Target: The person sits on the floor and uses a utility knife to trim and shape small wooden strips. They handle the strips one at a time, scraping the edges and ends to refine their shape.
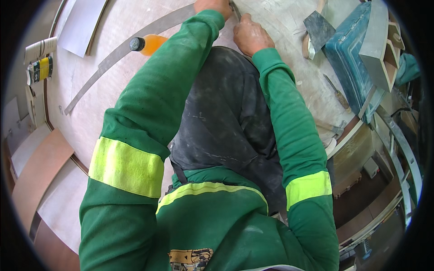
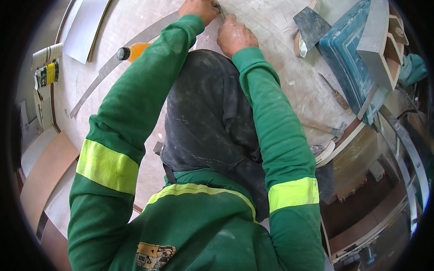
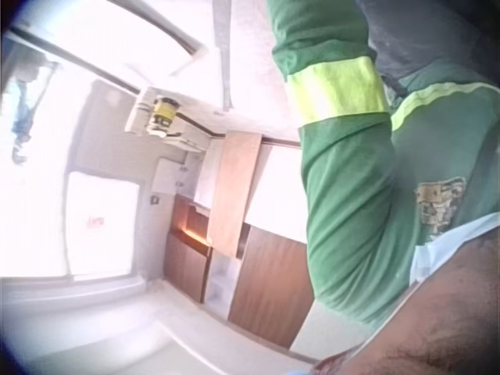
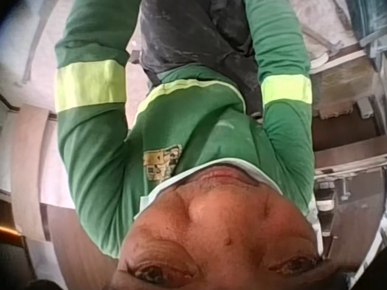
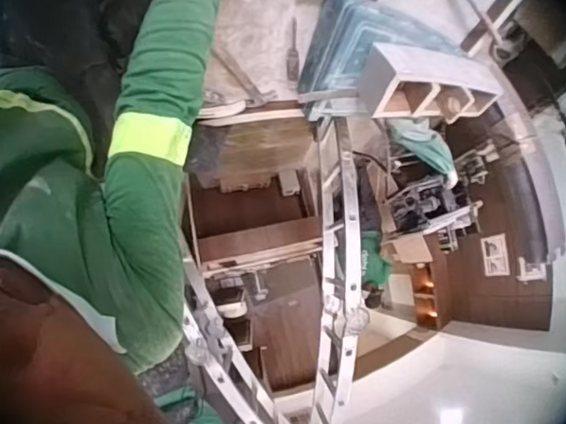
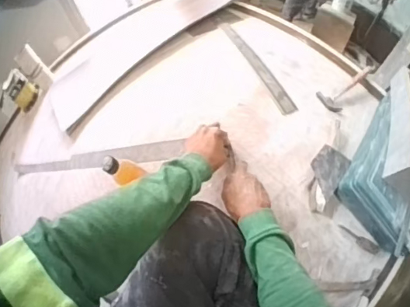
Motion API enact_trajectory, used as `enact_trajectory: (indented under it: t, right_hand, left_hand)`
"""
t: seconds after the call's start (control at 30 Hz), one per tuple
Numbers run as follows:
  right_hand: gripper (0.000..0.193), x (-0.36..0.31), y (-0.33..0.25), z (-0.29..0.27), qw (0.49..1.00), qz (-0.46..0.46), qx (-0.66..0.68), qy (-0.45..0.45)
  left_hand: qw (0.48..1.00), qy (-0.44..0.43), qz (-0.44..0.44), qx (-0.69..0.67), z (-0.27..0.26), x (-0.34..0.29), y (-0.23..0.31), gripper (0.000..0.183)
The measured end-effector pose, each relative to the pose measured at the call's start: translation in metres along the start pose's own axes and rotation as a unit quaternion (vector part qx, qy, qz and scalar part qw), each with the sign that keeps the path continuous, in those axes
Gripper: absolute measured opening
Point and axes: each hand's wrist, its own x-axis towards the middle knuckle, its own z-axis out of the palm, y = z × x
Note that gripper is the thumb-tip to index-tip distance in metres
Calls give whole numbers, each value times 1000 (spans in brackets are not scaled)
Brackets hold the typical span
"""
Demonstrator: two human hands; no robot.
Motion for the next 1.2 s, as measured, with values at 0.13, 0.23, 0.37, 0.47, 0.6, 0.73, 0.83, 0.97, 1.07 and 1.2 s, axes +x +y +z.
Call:
enact_trajectory:
  t: [0.13,0.23,0.37,0.47,0.6,0.73,0.83,0.97,1.07,1.2]
  right_hand:
    - [36,-6,1,-2,1000,-8,15,10]
    - [37,-9,11,19,1000,-20,12,1]
    - [39,-15,23,17,1000,-6,22,-11]
    - [41,-3,19,9,1000,-14,26,-3]
    - [43,3,11,5,999,-6,32,-2]
    - [44,2,12,6,1000,-8,28,1]
    - [44,4,12,8,999,-20,29,5]
    - [42,5,10,13,999,-20,28,17]
    - [42,4,9,16,999,-19,30,23]
    - [44,9,13,20,998,-34,30,34]
  left_hand:
    - [1000,-5,-10,1,0,3,-4,18]
    - [999,-9,-17,32,14,-9,-12,19]
    - [999,7,-1,44,31,-17,-9,18]
    - [1000,-1,-9,11,19,-9,-10,17]
    - [1000,-5,-8,16,8,-6,-9,16]
    - [1000,8,-1,0,11,-9,-11,15]
    - [1000,23,9,15,11,-9,-9,15]
    - [1000,7,0,6,8,-9,-10,16]
    - [1000,8,-1,22,7,-11,-11,16]
    - [1000,12,7,16,7,-9,-13,16]
